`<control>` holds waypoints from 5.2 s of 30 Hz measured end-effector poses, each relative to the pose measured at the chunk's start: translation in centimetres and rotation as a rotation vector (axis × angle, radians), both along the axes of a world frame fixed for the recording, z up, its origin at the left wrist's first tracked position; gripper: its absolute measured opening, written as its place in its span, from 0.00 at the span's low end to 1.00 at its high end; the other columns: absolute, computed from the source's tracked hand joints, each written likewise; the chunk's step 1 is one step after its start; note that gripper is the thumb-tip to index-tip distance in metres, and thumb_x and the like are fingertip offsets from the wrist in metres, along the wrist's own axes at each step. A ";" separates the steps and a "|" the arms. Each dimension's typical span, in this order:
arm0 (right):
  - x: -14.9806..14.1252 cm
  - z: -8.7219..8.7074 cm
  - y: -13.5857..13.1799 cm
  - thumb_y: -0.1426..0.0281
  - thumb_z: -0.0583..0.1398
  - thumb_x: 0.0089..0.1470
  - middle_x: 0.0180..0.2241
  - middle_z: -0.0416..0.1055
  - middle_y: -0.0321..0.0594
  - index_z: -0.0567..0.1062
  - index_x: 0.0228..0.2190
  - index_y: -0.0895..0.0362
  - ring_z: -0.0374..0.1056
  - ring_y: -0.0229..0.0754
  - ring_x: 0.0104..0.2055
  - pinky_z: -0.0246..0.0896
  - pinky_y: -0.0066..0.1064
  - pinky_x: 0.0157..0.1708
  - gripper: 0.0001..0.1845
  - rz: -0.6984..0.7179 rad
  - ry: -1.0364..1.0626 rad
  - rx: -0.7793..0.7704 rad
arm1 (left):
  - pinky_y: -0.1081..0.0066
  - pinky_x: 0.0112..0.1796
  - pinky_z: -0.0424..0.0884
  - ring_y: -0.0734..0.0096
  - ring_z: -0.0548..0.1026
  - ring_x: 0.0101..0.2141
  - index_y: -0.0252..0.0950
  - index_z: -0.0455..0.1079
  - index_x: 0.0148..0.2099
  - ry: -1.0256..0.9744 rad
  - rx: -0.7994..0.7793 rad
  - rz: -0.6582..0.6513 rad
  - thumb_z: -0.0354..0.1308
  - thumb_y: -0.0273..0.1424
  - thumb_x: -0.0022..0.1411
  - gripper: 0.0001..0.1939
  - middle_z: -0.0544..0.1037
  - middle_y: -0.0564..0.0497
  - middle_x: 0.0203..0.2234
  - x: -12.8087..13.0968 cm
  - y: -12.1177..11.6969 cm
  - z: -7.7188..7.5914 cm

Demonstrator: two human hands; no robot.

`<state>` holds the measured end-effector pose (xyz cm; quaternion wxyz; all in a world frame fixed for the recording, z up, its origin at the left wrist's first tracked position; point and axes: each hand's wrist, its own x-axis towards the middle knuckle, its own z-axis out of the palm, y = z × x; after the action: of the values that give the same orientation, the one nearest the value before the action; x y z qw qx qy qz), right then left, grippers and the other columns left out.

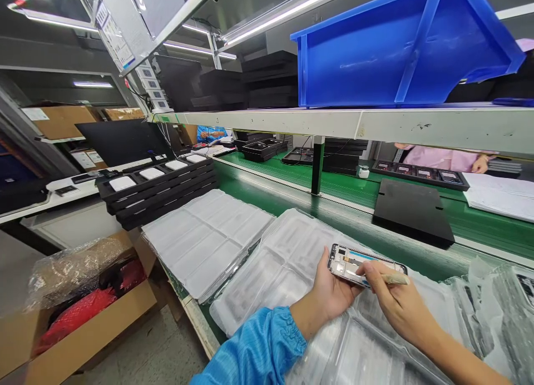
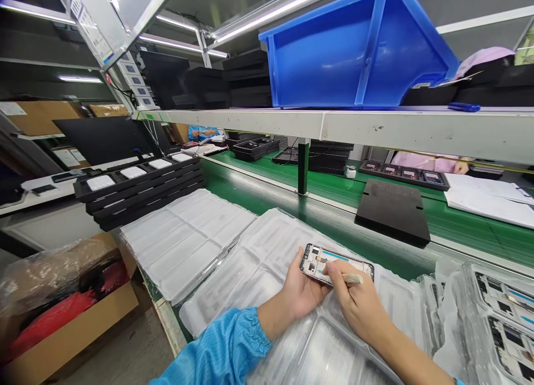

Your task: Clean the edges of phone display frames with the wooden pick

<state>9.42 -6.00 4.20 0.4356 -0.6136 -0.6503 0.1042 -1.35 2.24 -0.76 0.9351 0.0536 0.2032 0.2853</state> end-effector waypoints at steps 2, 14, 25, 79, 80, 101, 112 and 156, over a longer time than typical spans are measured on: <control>0.0 -0.3 0.1 0.52 0.49 0.65 0.21 0.67 0.35 0.70 0.25 0.54 0.62 0.38 0.24 0.60 0.28 0.24 0.25 0.017 0.055 -0.071 | 0.68 0.36 0.68 0.63 0.76 0.33 0.26 0.72 0.45 0.000 -0.003 0.009 0.40 0.53 0.68 0.34 0.79 0.40 0.35 0.0 0.1 -0.1; 0.8 -1.1 0.6 0.54 0.56 0.62 0.38 0.77 0.43 0.80 0.36 0.54 0.73 0.45 0.41 0.69 0.36 0.41 0.19 0.159 0.127 -0.179 | 0.62 0.38 0.70 0.57 0.76 0.35 0.26 0.71 0.46 0.000 0.002 -0.003 0.43 0.59 0.63 0.38 0.78 0.38 0.37 -0.4 0.1 0.1; 1.3 -1.8 0.5 0.63 0.53 0.66 0.40 0.75 0.41 0.73 0.42 0.52 0.73 0.41 0.41 0.70 0.33 0.39 0.11 0.175 -0.091 -0.005 | 0.68 0.30 0.70 0.64 0.75 0.28 0.27 0.72 0.42 -0.012 -0.050 0.064 0.47 0.56 0.64 0.33 0.78 0.42 0.32 -0.3 0.0 0.4; 1.0 -1.0 0.4 0.70 0.51 0.64 0.33 0.75 0.41 0.70 0.36 0.53 0.73 0.40 0.32 0.69 0.30 0.30 0.08 0.242 -0.294 0.089 | 0.70 0.26 0.67 0.67 0.72 0.23 0.28 0.73 0.40 0.022 -0.011 -0.010 0.44 0.55 0.65 0.34 0.78 0.42 0.29 -0.2 -0.1 0.5; 1.0 -0.9 0.4 0.69 0.51 0.64 0.33 0.75 0.41 0.70 0.35 0.53 0.73 0.40 0.32 0.69 0.31 0.31 0.08 0.241 -0.278 0.086 | 0.69 0.26 0.67 0.66 0.73 0.24 0.28 0.73 0.40 0.020 -0.007 -0.011 0.43 0.55 0.65 0.34 0.78 0.42 0.29 -0.3 -0.1 0.5; 1.2 -0.5 0.0 0.76 0.51 0.60 0.37 0.76 0.41 0.71 0.42 0.52 0.74 0.40 0.36 0.70 0.28 0.31 0.13 0.387 -0.448 0.177 | 0.72 0.25 0.60 0.65 0.72 0.27 0.26 0.74 0.47 -0.062 0.031 -0.014 0.43 0.57 0.64 0.37 0.78 0.40 0.33 0.0 0.3 -0.8; 1.1 -0.1 0.0 0.77 0.51 0.60 0.36 0.75 0.42 0.70 0.42 0.54 0.75 0.39 0.37 0.71 0.25 0.34 0.13 0.386 -0.503 0.242 | 0.72 0.24 0.58 0.66 0.71 0.26 0.27 0.74 0.46 -0.056 0.034 -0.026 0.39 0.58 0.64 0.39 0.78 0.39 0.33 -0.1 0.2 -0.4; 1.2 -0.4 0.1 0.76 0.52 0.62 0.37 0.75 0.41 0.70 0.42 0.54 0.74 0.38 0.36 0.70 0.25 0.32 0.11 0.382 -0.425 0.172 | 0.72 0.24 0.61 0.67 0.72 0.26 0.27 0.74 0.44 -0.050 0.028 -0.020 0.41 0.56 0.65 0.37 0.78 0.41 0.31 -0.1 0.3 -0.4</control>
<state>10.64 -5.94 3.78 0.3128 -0.4488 -0.8371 -0.0020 -1.45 2.51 -1.14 0.9419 0.0615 0.1751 0.2801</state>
